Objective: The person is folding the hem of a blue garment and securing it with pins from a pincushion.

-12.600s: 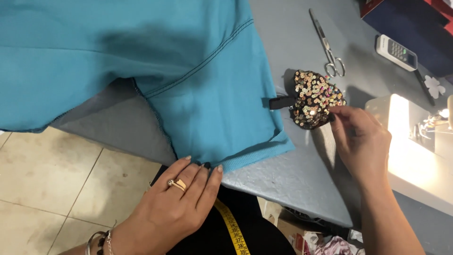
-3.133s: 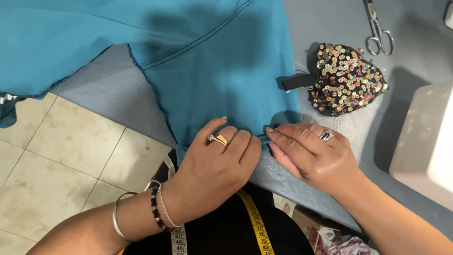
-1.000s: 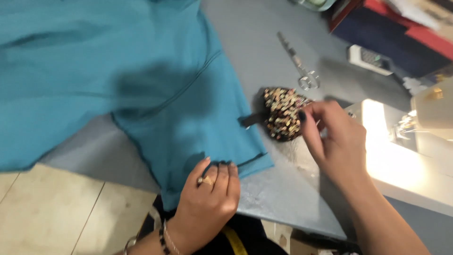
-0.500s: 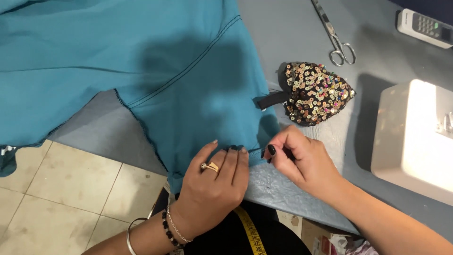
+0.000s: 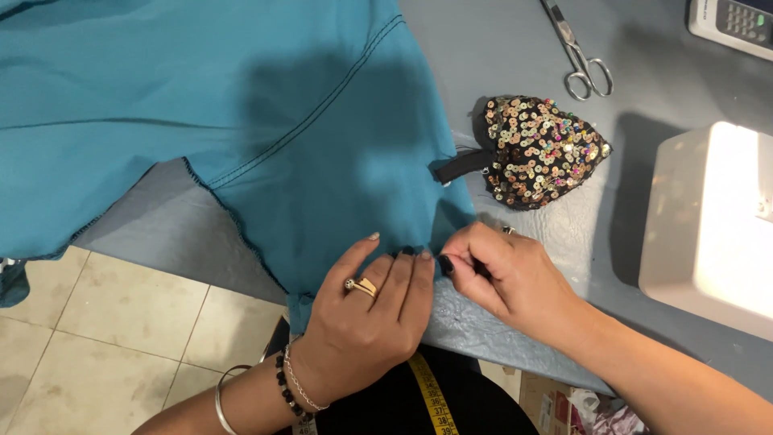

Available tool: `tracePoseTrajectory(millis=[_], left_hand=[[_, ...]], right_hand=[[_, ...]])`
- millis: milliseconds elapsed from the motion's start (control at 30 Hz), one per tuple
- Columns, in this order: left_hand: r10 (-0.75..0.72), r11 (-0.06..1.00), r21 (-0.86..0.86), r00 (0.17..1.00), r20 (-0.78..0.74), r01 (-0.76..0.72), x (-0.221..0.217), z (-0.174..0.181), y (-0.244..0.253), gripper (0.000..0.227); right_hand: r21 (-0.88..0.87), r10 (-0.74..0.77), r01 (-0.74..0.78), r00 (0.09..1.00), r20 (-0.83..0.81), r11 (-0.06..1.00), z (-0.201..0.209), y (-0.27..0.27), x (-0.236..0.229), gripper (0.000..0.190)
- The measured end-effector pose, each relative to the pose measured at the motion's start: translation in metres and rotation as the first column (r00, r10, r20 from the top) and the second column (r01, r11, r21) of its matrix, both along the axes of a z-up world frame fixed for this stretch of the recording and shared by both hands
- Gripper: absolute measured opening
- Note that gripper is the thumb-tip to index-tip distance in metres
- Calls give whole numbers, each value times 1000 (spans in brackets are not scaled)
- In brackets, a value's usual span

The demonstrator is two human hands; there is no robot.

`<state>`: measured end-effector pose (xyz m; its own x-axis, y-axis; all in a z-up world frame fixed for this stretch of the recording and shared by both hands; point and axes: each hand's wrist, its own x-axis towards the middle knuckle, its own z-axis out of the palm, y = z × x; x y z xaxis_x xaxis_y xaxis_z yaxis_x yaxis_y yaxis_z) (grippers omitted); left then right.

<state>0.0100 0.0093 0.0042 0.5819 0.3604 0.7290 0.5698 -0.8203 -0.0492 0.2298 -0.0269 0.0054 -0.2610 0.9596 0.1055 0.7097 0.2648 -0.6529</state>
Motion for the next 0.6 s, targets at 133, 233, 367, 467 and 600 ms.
tracePoseTrajectory(millis=[133, 233, 367, 467, 600], left_hand=[[10, 1000, 11, 1000, -9, -10, -2, 2, -1, 10], [6, 1000, 16, 1000, -17, -5, -5, 3, 0, 9], [1, 1000, 9, 1000, -1, -1, -7, 4, 0, 9], [8, 1000, -17, 999, 35, -7, -9, 6, 0, 8], [-13, 1000, -7, 995, 96, 14, -14, 8, 2, 10]], right_hand=[[-41, -20, 19, 1000, -18, 999, 9, 1, 2, 4], [-31, 11, -12, 999, -34, 999, 19, 5, 2, 12], [-112, 18, -27, 997, -78, 993, 21, 7, 8, 12], [-226, -12, -36, 978, -208, 973, 26, 7, 13, 13], [-298, -42, -43, 961, -273, 953, 19, 5, 13, 17]])
